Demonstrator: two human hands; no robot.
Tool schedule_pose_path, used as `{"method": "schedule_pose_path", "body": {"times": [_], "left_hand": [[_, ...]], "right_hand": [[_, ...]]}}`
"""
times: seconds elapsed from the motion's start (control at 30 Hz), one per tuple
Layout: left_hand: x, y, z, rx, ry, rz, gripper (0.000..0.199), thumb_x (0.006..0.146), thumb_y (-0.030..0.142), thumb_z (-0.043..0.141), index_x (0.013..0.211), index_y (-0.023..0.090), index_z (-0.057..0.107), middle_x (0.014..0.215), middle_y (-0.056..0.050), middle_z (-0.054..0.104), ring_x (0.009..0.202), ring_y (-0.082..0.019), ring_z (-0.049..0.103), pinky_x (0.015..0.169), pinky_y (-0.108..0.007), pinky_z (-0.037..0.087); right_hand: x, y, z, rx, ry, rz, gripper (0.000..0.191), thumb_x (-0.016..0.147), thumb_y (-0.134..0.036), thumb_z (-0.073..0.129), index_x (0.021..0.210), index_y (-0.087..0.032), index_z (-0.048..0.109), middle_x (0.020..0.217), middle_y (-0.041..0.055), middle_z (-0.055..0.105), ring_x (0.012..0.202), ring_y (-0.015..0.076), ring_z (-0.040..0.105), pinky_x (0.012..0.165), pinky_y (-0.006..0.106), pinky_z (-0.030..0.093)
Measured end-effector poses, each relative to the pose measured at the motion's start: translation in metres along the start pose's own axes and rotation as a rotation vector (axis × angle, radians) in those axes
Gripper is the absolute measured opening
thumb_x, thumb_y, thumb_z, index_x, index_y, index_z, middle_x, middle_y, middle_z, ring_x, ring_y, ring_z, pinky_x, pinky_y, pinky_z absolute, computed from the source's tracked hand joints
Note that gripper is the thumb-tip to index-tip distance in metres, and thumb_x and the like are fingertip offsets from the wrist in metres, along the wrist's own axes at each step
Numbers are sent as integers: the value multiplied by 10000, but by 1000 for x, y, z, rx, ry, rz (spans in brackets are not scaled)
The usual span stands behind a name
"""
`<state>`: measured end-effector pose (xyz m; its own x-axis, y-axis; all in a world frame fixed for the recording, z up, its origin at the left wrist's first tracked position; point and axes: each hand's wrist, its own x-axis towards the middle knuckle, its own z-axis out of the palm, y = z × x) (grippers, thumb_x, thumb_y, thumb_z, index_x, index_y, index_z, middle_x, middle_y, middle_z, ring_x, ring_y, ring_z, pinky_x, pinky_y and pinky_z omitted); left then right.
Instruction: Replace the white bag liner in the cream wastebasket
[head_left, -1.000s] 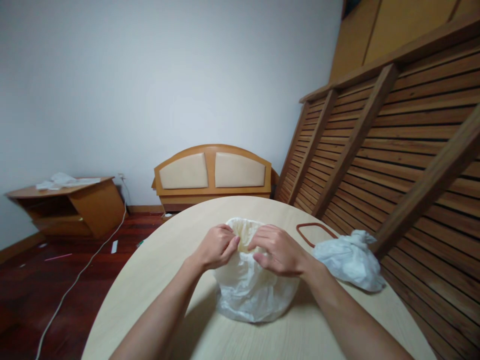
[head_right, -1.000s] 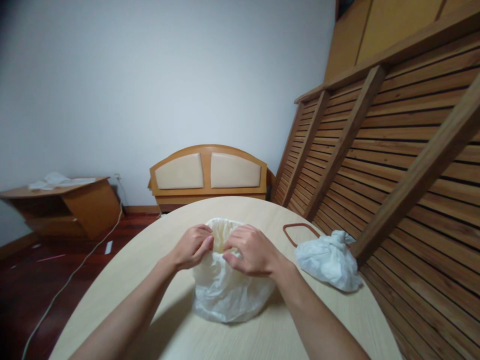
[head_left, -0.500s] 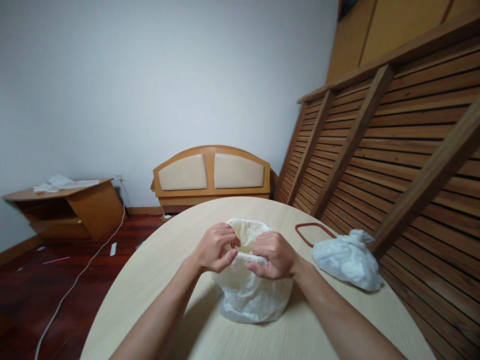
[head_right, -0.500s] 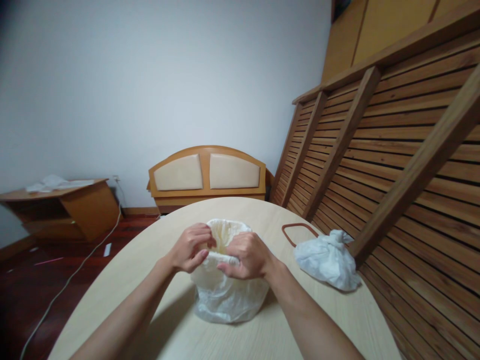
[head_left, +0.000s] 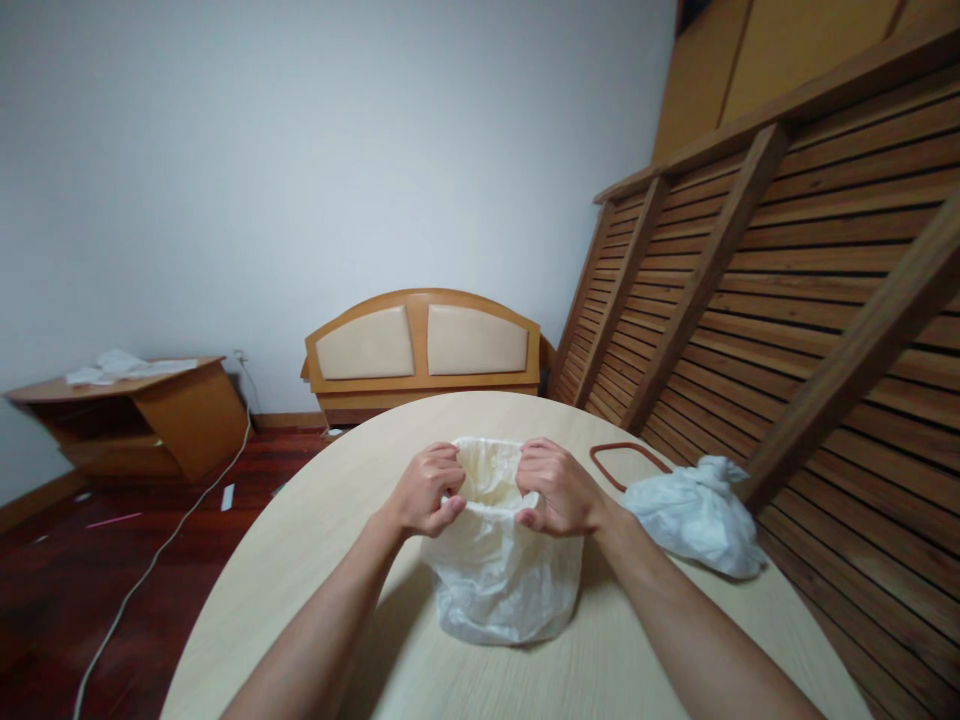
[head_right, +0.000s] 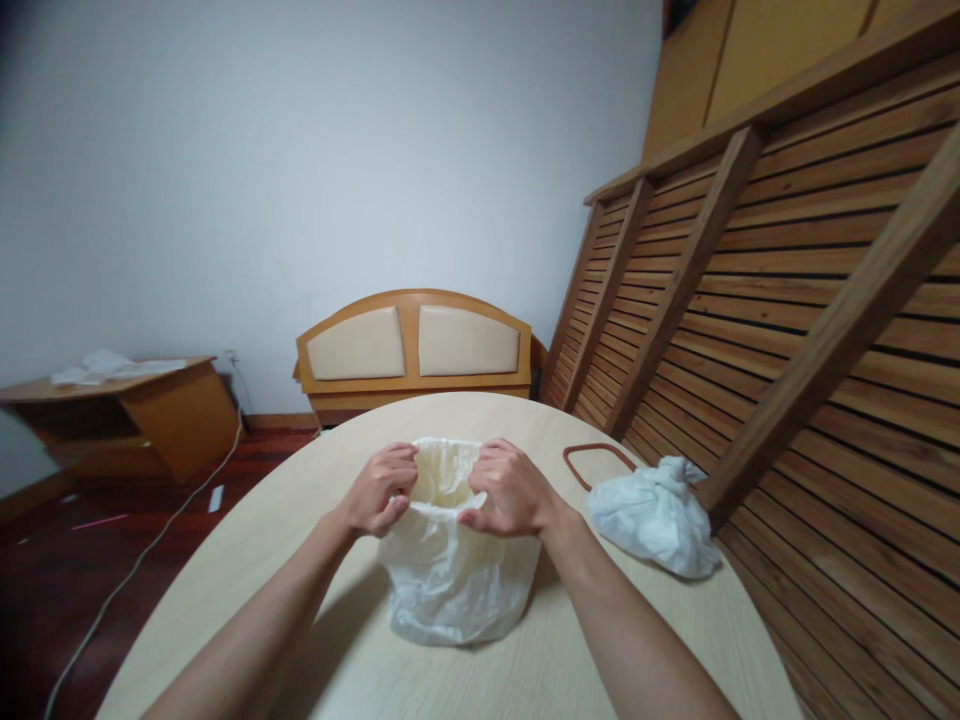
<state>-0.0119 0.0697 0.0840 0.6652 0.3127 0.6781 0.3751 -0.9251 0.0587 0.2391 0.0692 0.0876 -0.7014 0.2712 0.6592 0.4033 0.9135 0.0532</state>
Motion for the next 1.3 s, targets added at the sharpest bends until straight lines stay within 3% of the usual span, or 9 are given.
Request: {"method": "schedule_pose_path", "body": {"times": [0.2,0.4,0.57,0.67,0.83,0.93,1.07,1.13,1.3], "left_hand": [[0,2,-1,-4,14,-3,520,979,588,178,583,265,276,493,-1,436,541,-195,448,801,-406,482],[4,8,2,78,7,7,456,968,490,239,574,260,256,477,-2,440,507,-184,418,666,-371,422],[10,23,7,181,-10,-64,465,953,480,279,552,247,311,488,-14,470,512,-179,432,616,-349,365],[14,30,8,157,-52,-82,475,940,497,326,541,240,336,494,-16,480,517,-175,440,635,-343,378],[20,33,-6,-101,-99,-105,609,962,639,254,561,226,456,568,-46,547,602,-197,517,658,-342,421],[23,31,-15,-296,51,-295,602,999,601,285,723,193,631,761,-88,675,798,-221,624,795,-356,483],[27,21,-11,-473,236,-674,371,913,488,592,1083,177,699,1203,-141,711,1136,-267,642,993,-410,489],[26,15,-4,-600,218,-815,437,829,469,689,1144,167,695,1293,-162,684,1194,-301,633,1023,-439,486],[21,5,7,-812,120,-962,450,710,326,757,1113,130,717,1151,-147,754,1065,-289,699,975,-408,518]], "right_hand": [[3,0,-3,21,-15,-7,767,961,-756,187,550,-222,553,534,39,583,580,189,547,786,398,456],[5,-2,-10,297,-7,95,774,938,-794,266,969,-206,769,969,103,797,951,264,718,928,441,452],[5,0,-16,455,93,441,780,997,-712,184,1142,-206,759,1235,124,734,1200,283,639,1064,472,428],[4,3,-17,487,57,639,723,1016,-669,229,1143,-198,763,1341,132,679,1293,290,584,1146,493,365],[6,7,-15,536,69,700,674,1001,-674,314,1161,-184,748,1258,132,720,1218,283,633,1118,484,412],[8,9,-14,549,75,729,619,987,-651,390,1130,-171,754,1172,129,752,1129,285,674,1047,467,474],[10,11,-15,622,40,764,506,940,-587,537,1126,-170,757,1181,129,754,1135,307,676,1034,479,489],[9,11,-15,703,-8,802,497,922,-571,565,1150,-170,750,1217,129,742,1186,319,655,1071,501,465],[3,11,-10,918,-163,878,493,877,-396,610,1321,-184,652,1372,114,659,1236,288,632,1088,475,474]]}}
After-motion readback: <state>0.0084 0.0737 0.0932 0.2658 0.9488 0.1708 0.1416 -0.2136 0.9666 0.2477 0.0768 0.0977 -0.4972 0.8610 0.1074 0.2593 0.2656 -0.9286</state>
